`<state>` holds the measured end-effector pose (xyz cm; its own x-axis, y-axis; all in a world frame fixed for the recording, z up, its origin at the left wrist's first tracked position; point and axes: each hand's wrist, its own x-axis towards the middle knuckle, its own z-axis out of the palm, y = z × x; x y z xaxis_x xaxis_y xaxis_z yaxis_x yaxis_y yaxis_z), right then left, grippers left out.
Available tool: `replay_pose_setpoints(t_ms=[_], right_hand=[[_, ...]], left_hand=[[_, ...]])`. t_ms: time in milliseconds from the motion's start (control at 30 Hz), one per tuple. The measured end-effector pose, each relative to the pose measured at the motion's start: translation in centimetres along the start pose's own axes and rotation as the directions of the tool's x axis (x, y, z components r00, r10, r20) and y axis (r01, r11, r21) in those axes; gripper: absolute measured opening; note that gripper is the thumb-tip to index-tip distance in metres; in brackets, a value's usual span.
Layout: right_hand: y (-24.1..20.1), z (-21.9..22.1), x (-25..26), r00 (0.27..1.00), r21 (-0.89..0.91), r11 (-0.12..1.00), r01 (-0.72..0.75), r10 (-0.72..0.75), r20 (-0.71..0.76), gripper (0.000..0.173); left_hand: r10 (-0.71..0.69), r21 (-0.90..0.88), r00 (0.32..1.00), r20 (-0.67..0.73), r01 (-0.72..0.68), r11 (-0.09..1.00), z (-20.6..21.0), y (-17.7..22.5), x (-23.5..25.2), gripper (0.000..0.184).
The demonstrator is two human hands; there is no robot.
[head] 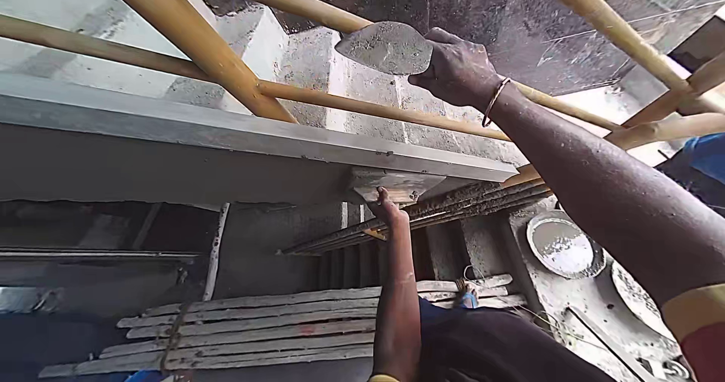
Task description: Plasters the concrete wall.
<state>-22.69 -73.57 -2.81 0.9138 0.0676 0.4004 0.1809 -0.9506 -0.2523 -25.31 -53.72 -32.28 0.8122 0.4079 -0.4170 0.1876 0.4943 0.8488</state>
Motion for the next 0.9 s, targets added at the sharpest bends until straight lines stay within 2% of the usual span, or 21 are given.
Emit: replay_pose_setpoints(t_ms=[167,367,500,533,600,633,733,800,900], right_hand=[[-0.3,-0.3,0.0,1.0,0.012,1.0,-0.002,0.002,0.0,0.038],[0.2,-0.6,0.1,1.0,0.077,0.997,-0.003,0.001,0.027,0.041],[2.4,-1.4,-1.1,0.994,0.131,0.991,-0.023,0.008,0.113,0.043],[3.2,-1.4,-1.9,0.989,0.132,0.99,-0.051,0.032,0.142,0.043],[5.3,-1.4,-3.5,0.975,0.112,0.986,-0.124,0.1,0.201,0.053],[6.6,-1.1,-4.1,0.975,0.115,0.987,-0.115,0.09,0.201,0.058],[8.9,-0.7,-4.5,0.979,0.131,0.991,-0.031,0.003,0.203,0.056],[8.7,-0.8,-4.4,0.974,0.116,0.993,-0.011,-0.015,0.226,0.05],[8.8,-0.7,-4.4,0.978,0.122,0.992,0.012,-0.038,0.207,0.052]], left_hand=[[0.055,0.007,0.998,-0.034,-0.055,0.998,-1.4,7.0,2.7,0.056],[0.106,0.001,0.993,-0.056,-0.106,0.994,-4.5,17.3,7.2,0.046],[0.151,0.002,0.984,-0.097,-0.152,0.988,-6.8,20.2,11.0,0.045],[0.149,0.013,0.983,-0.105,-0.149,0.989,-7.4,19.9,11.7,0.046],[0.118,0.046,0.986,-0.115,-0.114,0.992,-8.3,17.9,12.6,0.048],[0.088,0.064,0.99,-0.107,-0.082,0.995,-8.3,16.5,12.9,0.05],[-0.049,0.111,0.995,-0.082,0.058,0.992,-8.6,9.5,13.5,0.06],[-0.07,0.119,0.993,-0.093,0.081,0.99,-8.4,4.0,12.7,0.059],[-0.061,0.112,0.996,-0.066,0.068,0.991,-6.8,-2.9,9.9,0.061]])
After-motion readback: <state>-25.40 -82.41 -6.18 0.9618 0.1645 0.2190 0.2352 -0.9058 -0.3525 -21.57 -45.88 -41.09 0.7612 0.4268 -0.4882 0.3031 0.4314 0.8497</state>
